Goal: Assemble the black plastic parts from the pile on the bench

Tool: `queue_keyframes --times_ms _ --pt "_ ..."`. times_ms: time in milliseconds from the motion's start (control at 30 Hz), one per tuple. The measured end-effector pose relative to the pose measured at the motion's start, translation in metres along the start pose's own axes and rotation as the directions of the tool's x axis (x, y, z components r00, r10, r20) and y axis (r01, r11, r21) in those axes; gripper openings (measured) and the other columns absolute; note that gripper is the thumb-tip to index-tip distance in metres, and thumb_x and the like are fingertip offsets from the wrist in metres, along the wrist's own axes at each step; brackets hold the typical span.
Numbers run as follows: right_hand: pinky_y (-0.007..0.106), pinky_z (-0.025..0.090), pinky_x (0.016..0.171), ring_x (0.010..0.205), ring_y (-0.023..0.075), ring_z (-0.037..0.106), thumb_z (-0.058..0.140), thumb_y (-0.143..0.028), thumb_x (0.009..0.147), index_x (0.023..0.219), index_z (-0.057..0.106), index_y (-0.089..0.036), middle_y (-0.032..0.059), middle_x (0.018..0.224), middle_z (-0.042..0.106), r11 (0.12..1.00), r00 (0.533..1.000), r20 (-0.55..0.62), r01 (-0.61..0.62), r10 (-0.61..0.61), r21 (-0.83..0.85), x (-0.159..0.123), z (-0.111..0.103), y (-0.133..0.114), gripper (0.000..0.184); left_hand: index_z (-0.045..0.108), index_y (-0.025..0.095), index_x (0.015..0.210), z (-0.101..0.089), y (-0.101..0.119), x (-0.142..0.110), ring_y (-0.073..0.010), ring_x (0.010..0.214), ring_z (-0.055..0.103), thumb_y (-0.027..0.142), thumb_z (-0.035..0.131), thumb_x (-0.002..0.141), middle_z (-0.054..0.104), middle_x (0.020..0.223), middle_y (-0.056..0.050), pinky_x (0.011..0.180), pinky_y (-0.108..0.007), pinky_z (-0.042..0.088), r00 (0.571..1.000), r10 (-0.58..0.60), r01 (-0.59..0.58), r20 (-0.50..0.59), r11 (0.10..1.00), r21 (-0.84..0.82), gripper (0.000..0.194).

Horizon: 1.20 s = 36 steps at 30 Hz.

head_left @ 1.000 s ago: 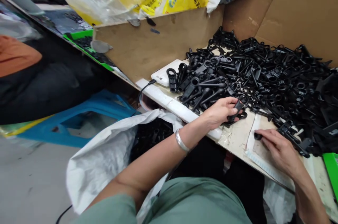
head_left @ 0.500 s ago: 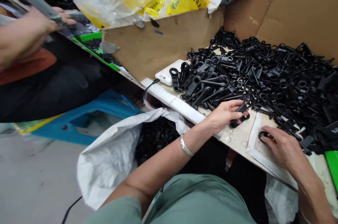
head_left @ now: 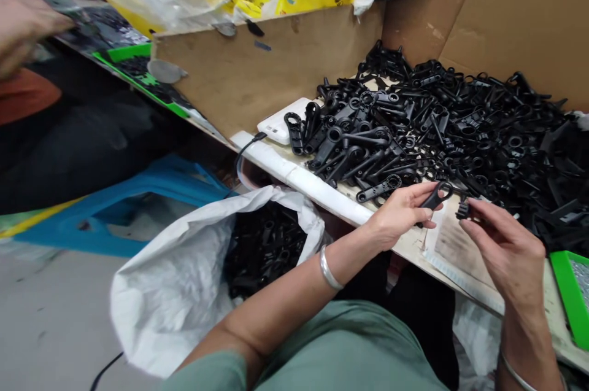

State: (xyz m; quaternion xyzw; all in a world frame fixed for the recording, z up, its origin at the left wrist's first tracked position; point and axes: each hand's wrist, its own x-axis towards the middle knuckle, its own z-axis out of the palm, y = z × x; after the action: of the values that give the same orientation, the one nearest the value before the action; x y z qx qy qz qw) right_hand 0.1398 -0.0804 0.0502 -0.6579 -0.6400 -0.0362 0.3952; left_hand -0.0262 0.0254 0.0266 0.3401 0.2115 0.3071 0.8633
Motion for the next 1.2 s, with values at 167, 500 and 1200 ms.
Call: queue_keyframes --times_ms 167,500,1200 --pt "0.042 0.061 0.085 0.093 0.0234 0.07 0.065 -0.029 0.094 0.117 0.07 -0.025 0.0079 0.113 0.07 0.995 0.989 -0.125 0.068 -0.077 -0.074 0.006 0.02 -0.012 0.024 0.071 0.018 0.113 0.01 -0.007 -0.003 -0.0271 0.128 0.055 -0.003 0.065 0.065 0.067 0.129 -0.01 0.088 -0.03 0.053 0.998 0.042 -0.043 0.051 0.999 0.009 0.053" --pt "0.041 0.061 0.085 0.09 0.0237 0.071 0.064 -0.025 0.095 0.117 0.071 -0.023 0.009 0.107 0.07 0.989 0.985 -0.142 0.083 -0.1 -0.124 0.003 0.025 -0.011 0.023 0.062 0.02 0.131 0.015 -0.022 -0.009 -0.0243 0.134 0.052 0.004 0.056 0.077 0.064 0.135 -0.006 0.119 -0.041 0.035 0.954 0.262 -0.294 0.144 0.909 0.295 0.057" --pt "0.043 0.062 0.082 0.084 0.027 0.073 0.065 -0.057 0.089 0.111 0.075 -0.019 0.0077 0.098 0.076 0.616 0.806 0.347 -0.591 0.479 0.522 -0.031 0.047 -0.022 0.045 0.064 0.017 0.123 -0.006 0.006 -0.048 -0.0134 0.063 0.065 0.026 0.045 0.097 0.073 0.077 -0.002 0.06 -0.023 0.051 0.896 0.342 -0.358 0.283 0.182 0.916 0.034"
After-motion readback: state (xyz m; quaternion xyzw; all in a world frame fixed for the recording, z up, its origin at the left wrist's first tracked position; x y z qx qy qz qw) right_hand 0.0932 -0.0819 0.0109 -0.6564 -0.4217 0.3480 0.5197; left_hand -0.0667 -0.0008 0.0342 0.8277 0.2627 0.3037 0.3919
